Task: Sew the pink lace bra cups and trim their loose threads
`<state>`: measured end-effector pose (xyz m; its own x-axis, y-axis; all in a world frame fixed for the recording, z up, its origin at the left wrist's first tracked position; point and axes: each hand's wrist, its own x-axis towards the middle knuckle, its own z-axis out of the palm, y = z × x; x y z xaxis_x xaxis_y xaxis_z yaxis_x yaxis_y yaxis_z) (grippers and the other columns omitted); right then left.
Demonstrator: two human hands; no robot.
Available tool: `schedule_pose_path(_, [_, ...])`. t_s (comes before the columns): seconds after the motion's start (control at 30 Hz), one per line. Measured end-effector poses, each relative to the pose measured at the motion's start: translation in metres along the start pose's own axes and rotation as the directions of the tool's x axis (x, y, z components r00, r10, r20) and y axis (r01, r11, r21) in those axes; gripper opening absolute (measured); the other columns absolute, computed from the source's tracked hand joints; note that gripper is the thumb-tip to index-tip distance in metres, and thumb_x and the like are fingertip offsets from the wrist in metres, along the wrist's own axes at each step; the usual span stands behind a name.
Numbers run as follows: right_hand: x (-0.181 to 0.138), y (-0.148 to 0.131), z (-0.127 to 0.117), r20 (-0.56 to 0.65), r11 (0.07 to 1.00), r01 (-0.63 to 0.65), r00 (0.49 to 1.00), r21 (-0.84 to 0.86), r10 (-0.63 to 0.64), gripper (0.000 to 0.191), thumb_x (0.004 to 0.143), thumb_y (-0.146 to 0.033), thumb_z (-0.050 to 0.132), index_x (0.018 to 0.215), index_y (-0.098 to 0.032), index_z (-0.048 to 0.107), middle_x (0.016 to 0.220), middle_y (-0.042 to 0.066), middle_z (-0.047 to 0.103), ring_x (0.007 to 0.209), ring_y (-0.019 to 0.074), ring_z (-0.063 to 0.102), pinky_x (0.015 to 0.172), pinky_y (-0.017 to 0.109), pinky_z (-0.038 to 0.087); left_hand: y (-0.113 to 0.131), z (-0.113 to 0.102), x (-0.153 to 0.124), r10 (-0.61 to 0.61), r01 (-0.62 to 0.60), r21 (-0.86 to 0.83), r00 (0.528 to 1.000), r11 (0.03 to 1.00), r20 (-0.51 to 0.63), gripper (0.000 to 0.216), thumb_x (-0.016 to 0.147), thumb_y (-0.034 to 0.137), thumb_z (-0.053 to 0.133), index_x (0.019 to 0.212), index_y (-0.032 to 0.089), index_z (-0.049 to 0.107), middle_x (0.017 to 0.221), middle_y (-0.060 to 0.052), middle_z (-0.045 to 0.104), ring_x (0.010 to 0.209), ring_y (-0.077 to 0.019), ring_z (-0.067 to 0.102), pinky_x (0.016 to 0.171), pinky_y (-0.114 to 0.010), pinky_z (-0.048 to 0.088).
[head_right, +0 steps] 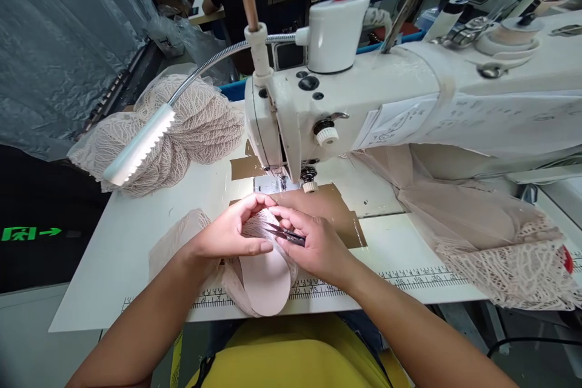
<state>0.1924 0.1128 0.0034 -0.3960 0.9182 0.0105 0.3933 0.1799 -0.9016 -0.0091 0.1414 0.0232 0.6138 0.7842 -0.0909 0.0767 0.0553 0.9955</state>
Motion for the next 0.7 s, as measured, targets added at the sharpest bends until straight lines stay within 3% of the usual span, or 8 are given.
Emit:
schedule_pose_path(0.13, [0.000, -0.003, 0.001, -0.012, 1.000, -0.021, 1.000, 0.017, 0.022, 0.047, 0.079, -0.030, 0.060, 0.124, -0.020, 0.056, 0.104, 0.006, 0.068, 0.091, 0.0196, 0.066, 0.079, 0.031, 0.056, 0.004, 0.005, 0.002, 0.013, -0.020, -0.034, 0.982, 0.999, -0.189, 0.062, 0.064, 0.026, 0.079, 0.116, 0.021, 0.044, 0.110, -0.008, 0.053, 0.091, -0.0168, 0.055, 0.079, -0.029, 0.046])
schedule_pose_path(0.2, [0.000, -0.005, 0.000, -0.005, 0.998, -0.037, 0.999, 0.041, 0.037, 0.046, 0.080, -0.029, 0.059, 0.125, -0.020, 0.055, 0.102, 0.006, 0.069, 0.092, 0.0196, 0.066, 0.080, 0.031, 0.056, 0.006, 0.005, 0.001, 0.004, -0.016, -0.056, 0.975, 0.998, -0.220, 0.062, 0.065, 0.027, 0.078, 0.116, 0.022, 0.043, 0.112, -0.008, 0.052, 0.086, -0.0148, 0.055, 0.075, -0.028, 0.047])
schedule_pose_path(0.37, [0.000, -0.007, -0.002, 0.031, 0.991, -0.054, 0.998, 0.121, 0.051, 0.048, 0.081, -0.024, 0.057, 0.128, -0.024, 0.051, 0.097, 0.002, 0.068, 0.093, 0.0175, 0.066, 0.084, 0.030, 0.054, -0.004, 0.010, 0.000, -0.107, 0.109, 0.029, 0.993, 0.994, -0.057, 0.044, 0.066, 0.032, 0.077, 0.101, 0.017, 0.055, 0.091, -0.005, 0.059, 0.080, -0.0149, 0.055, 0.070, -0.026, 0.044])
schedule_pose_path(0.53, [0.000, -0.004, -0.005, 0.029, 0.971, -0.174, 0.985, 0.164, 0.171, 0.049, 0.082, -0.033, 0.058, 0.129, -0.022, 0.049, 0.093, 0.003, 0.066, 0.089, 0.0197, 0.066, 0.081, 0.034, 0.055, -0.014, 0.009, 0.000, -0.227, 0.220, -0.176, 0.974, 0.959, -0.021, 0.029, 0.073, 0.037, 0.072, 0.080, 0.013, 0.057, 0.068, 0.001, 0.055, 0.059, -0.0076, 0.047, 0.056, -0.020, 0.036])
schedule_pose_path(0.7, [-0.001, -0.003, -0.006, -0.008, 0.968, -0.186, 0.982, 0.171, 0.190, 0.045, 0.083, -0.035, 0.057, 0.126, -0.022, 0.052, 0.093, 0.003, 0.065, 0.086, 0.0186, 0.064, 0.079, 0.034, 0.054, -0.011, 0.000, -0.001, -0.335, 0.328, -0.277, 0.942, 0.903, 0.026, 0.029, 0.070, 0.035, 0.075, 0.077, 0.010, 0.064, 0.066, -0.002, 0.058, 0.058, -0.0079, 0.048, 0.056, -0.021, 0.036])
